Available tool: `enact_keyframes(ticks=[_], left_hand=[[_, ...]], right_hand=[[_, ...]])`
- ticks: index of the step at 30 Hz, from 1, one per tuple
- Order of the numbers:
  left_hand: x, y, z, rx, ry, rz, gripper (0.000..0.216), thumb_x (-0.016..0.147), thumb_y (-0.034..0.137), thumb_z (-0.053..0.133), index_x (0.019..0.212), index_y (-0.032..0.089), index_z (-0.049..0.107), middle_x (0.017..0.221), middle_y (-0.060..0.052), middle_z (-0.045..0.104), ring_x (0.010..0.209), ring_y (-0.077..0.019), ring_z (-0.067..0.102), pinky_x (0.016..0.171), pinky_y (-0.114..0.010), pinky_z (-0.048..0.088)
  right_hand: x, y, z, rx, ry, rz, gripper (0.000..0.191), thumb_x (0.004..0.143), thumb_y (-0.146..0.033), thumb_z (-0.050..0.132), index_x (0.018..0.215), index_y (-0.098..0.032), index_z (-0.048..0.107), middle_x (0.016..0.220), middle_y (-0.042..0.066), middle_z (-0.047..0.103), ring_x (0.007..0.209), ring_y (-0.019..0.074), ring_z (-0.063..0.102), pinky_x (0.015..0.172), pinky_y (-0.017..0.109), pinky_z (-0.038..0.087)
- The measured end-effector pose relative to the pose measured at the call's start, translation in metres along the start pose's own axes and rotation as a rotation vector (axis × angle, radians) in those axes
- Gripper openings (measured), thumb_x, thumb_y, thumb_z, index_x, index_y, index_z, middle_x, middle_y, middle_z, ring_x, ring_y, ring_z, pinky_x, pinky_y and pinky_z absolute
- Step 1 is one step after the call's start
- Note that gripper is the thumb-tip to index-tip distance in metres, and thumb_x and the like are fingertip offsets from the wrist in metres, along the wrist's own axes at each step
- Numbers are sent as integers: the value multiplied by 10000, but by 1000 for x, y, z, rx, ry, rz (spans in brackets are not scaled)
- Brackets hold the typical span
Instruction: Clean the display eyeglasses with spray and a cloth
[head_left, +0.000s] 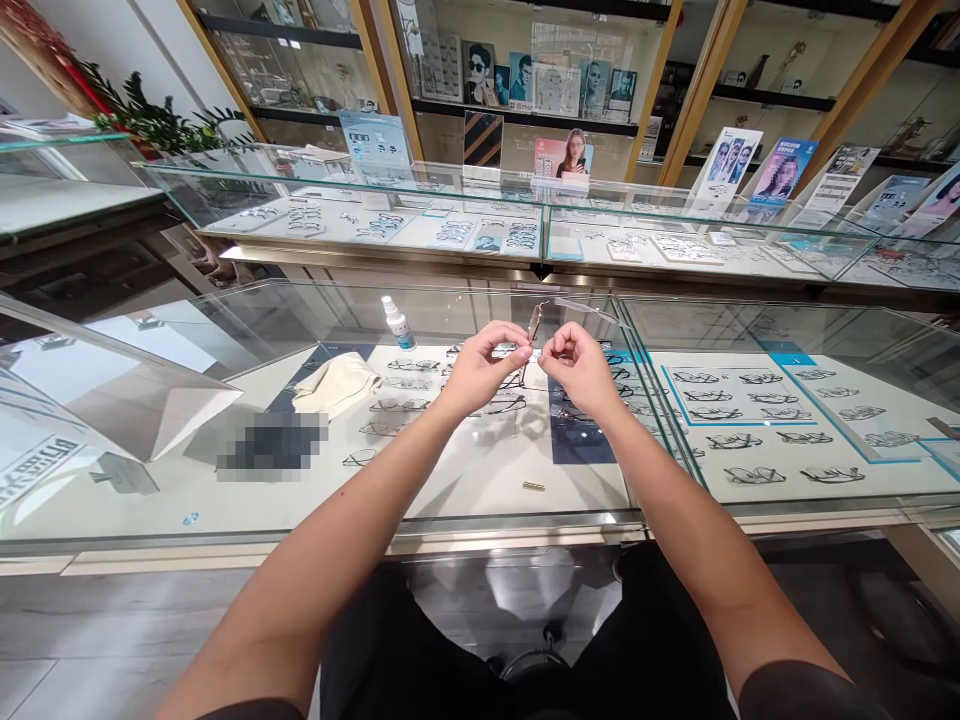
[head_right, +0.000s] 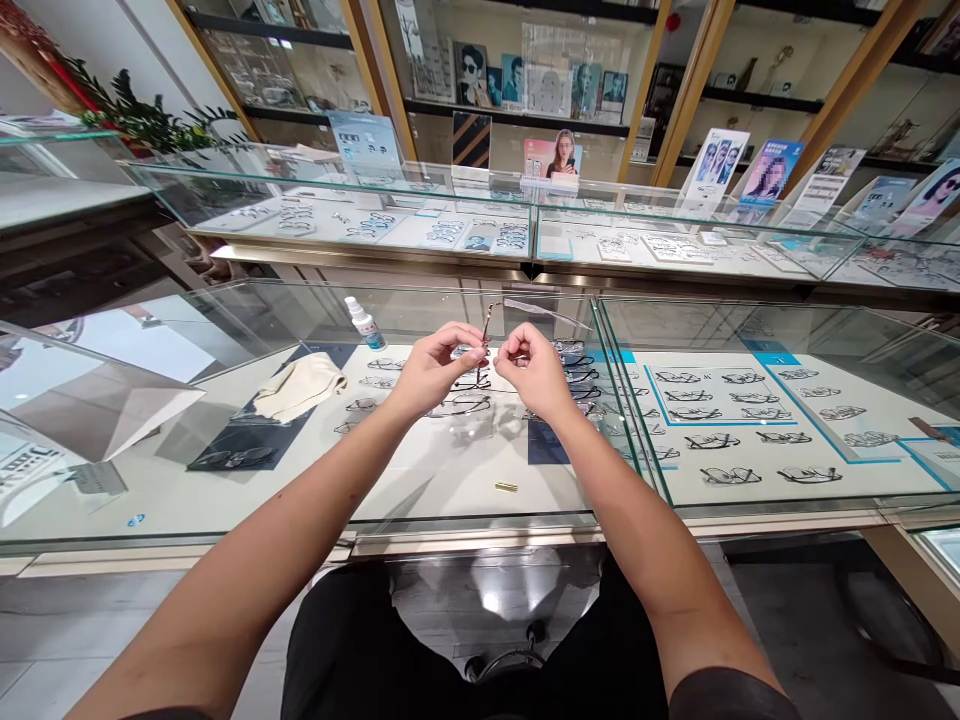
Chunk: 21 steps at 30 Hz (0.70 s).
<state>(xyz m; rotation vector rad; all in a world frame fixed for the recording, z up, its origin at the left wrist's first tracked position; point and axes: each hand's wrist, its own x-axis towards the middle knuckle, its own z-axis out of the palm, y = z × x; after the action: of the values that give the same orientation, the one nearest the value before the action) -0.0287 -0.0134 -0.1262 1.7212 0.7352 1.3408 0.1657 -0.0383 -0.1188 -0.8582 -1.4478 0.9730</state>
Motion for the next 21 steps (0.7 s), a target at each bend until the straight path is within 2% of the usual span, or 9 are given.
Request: enact_keyframes(ticks=[3, 5, 7, 11, 17, 21], left_hand=[[1, -2, 0, -5, 5, 15, 322, 863, 521, 884, 913, 214, 800, 1168, -118, 682, 1172, -272, 664, 869, -372, 613], [1, -3, 0, -5, 11, 21, 325, 865, 527, 883, 907, 215, 801, 1179, -121, 687, 1201, -280, 664, 937, -404, 600], [1, -3, 1, 2, 33, 18, 345, 858, 549, 885, 903, 216, 803, 1213, -128, 697, 1260, -294, 656, 1045, -445, 562], [0, -3, 1, -21, 65, -38, 393, 820, 586, 905, 892, 213, 802, 1379, -154, 680, 1406, -330, 605, 1193, -501, 461], [-3, 2, 5, -146, 47, -145, 394, 794, 549, 934, 885, 192, 796, 1521, -180, 647, 1444, -367, 605, 1161, -517, 493], [-1, 9, 0, -203, -51, -231, 365, 840, 536, 896, 933, 190, 820, 1538, -194, 667, 1456, -403, 607, 1101, -531, 536]], right_hand=[[0, 1, -1, 11, -8, 2, 323, 824, -304, 767, 838, -265, 447, 781, -45, 636, 723, 139, 540, 712, 300, 440], [-1, 1, -1, -4, -13, 1, 286, 838, -339, 787, 854, -257, 514, 807, -31, 649, 754, 150, 572, 732, 309, 467], [-1, 2, -1, -15, -42, 8, 245, 847, -377, 808, 936, -244, 624, 909, 6, 699, 859, 179, 643, 808, 336, 525], [-4, 3, 2, -41, -127, 17, 352, 841, -405, 845, 1136, -249, 734, 1195, 69, 735, 1096, 240, 714, 993, 417, 589], [-9, 5, 10, -113, -141, -67, 301, 921, -495, 797, 1075, -237, 769, 1118, 65, 763, 1044, 242, 714, 1014, 444, 609], [-10, 7, 11, -184, -91, -102, 297, 940, -494, 786, 1108, -248, 787, 1153, 74, 805, 1031, 260, 735, 965, 449, 601]])
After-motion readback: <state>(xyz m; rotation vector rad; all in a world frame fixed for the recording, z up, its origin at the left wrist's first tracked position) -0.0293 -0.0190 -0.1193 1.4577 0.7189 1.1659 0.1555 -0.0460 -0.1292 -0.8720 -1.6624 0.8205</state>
